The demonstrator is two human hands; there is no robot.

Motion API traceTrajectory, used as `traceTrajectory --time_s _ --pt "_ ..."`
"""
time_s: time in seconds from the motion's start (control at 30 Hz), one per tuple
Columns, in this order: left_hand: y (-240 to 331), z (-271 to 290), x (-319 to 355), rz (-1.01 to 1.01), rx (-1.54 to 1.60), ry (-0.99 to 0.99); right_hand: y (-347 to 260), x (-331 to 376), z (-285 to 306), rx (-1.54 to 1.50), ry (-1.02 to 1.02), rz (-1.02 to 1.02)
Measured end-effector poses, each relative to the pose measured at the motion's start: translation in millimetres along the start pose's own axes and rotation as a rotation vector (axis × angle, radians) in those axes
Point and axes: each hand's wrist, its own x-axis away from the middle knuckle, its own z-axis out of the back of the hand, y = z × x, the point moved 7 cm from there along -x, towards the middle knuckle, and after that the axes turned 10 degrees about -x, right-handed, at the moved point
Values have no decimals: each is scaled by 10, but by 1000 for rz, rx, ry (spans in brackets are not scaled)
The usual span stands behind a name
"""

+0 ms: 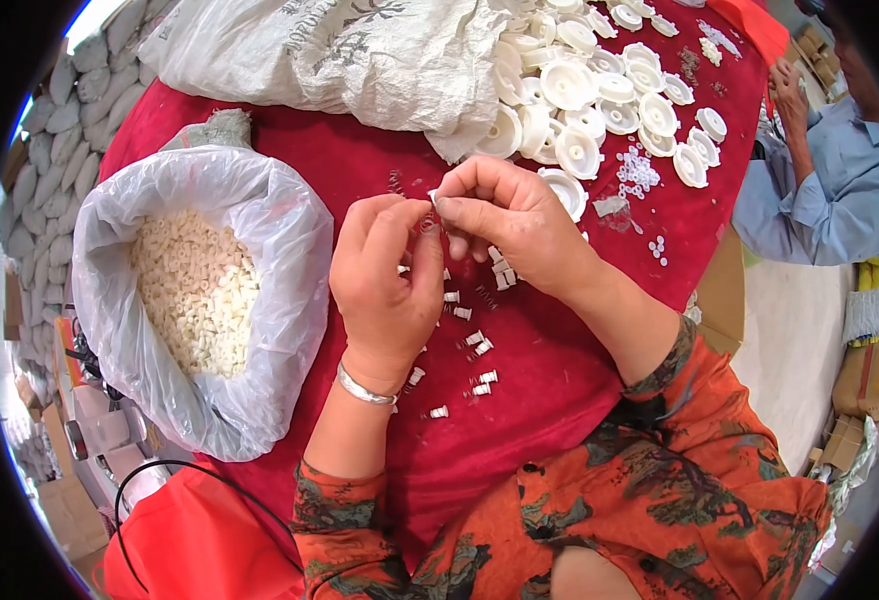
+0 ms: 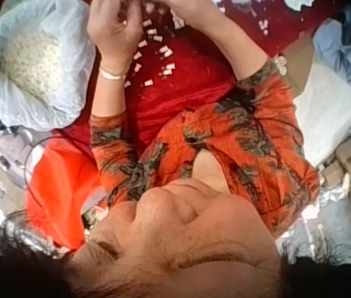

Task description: The person assembles small white plastic components by hand.

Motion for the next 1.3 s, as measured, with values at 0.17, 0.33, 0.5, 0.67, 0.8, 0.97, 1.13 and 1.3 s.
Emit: traceTrajectory --time_s 0.17,0.33,0.5,0.67,0.8,0.97,1.13,1.3 --pt "120 18 -17 -223 -146 48 -17 35 -54 -15 -35 -55" --pt "-243 -107 49 267 227 -140 -55 20 2 179 40 108" --pt "-481 -201 167 775 656 -282 -323 115 -103 573 39 541" --pt "-545 -272 219 905 858 -302 -238 75 -64 344 16 335" --pt "-547 -331 270 973 934 -360 -182 86 -85 385 -52 333" --pt "-565 -373 314 989 1084 -431 -291 79 -74 498 -80 462" --pt "-489 -433 313 1014 1288 -468 -276 90 -64 435 -59 424" --pt "-528 -315 238 876 1115 -289 -109 38 -7 -67 -2 -34"
